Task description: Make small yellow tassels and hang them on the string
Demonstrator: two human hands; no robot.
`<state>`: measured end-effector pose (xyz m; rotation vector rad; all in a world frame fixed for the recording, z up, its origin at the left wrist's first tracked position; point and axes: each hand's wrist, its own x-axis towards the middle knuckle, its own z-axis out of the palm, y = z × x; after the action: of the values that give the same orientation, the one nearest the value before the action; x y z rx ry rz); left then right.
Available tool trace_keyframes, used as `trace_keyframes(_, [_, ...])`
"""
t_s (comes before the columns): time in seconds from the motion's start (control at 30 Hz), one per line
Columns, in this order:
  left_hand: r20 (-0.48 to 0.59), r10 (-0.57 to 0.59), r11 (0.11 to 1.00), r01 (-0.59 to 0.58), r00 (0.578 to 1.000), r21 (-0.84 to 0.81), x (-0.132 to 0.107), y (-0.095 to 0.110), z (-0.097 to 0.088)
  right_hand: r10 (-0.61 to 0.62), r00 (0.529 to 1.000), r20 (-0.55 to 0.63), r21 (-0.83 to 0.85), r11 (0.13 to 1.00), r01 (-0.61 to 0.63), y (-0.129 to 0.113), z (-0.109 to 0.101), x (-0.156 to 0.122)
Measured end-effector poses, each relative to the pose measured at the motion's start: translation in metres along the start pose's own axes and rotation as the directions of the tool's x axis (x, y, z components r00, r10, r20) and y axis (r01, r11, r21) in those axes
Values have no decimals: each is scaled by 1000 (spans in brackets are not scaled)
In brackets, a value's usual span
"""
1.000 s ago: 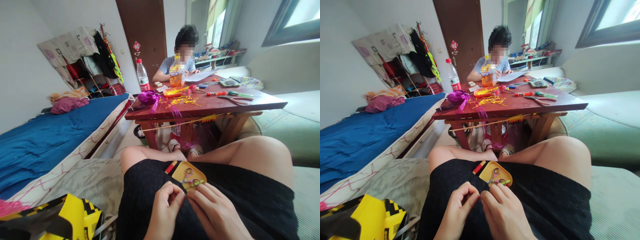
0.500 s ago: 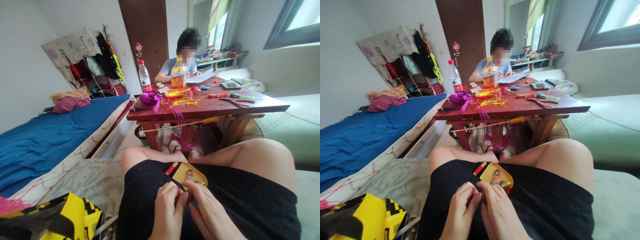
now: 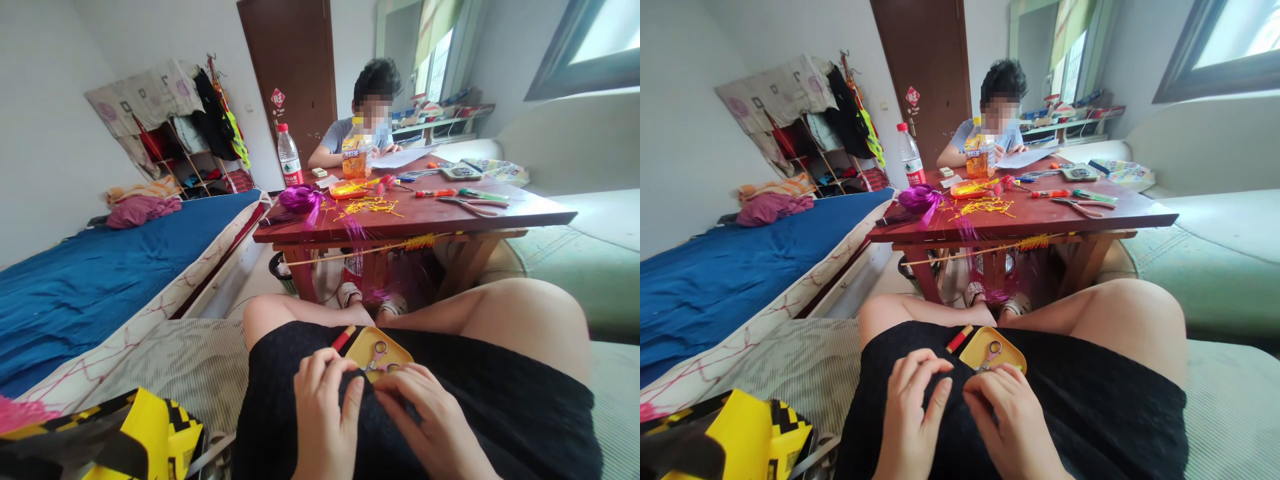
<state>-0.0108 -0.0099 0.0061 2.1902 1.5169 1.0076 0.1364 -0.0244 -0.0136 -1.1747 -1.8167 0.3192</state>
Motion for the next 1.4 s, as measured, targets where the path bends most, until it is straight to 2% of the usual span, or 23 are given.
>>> trace_keyframes(0.07, [16,-17,998,18,1000,-52,-1,1,-4,13,999,-39,-12,1000,-13,0,-2,1])
trace_keyframes(0.17, [200,-43,973,87,979,-216,-2,3,-4,-3,999,-45,-15,1000,2,1,-1,0])
trace_keyframes(0.2, [227,-42,965,98,973,-242,-2,3,-3,-8,1000,-29,-11,1000,8,2,-1,0])
trace_keyframes(0.27, [211,-31,969,81,977,-234,-2,4,-2,0,1000,-4,9,1000,0,5,0,-2])
trace_keyframes(0.43, [95,60,996,-54,994,-69,1,1,-2,46,998,-33,15,999,-46,13,-2,-8])
trace_keyframes(0.63, [45,211,976,-213,976,45,1,1,0,-1,1000,11,21,1000,0,5,-2,-3])
trace_keyframes(0.8, [86,196,975,-204,977,89,-2,2,0,-19,999,-39,-16,1000,19,9,-6,-6])
trace_keyframes(1.03, [131,211,968,-226,969,111,-2,6,1,-57,998,-10,-36,998,57,4,-8,-4])
trace_keyframes(1.2, [140,198,968,-217,970,130,-2,6,-1,-45,998,-38,-41,998,44,6,-9,-6])
trace_keyframes(1.4, [142,212,964,-231,967,132,-3,6,0,-66,998,-6,-34,997,65,5,-8,-5])
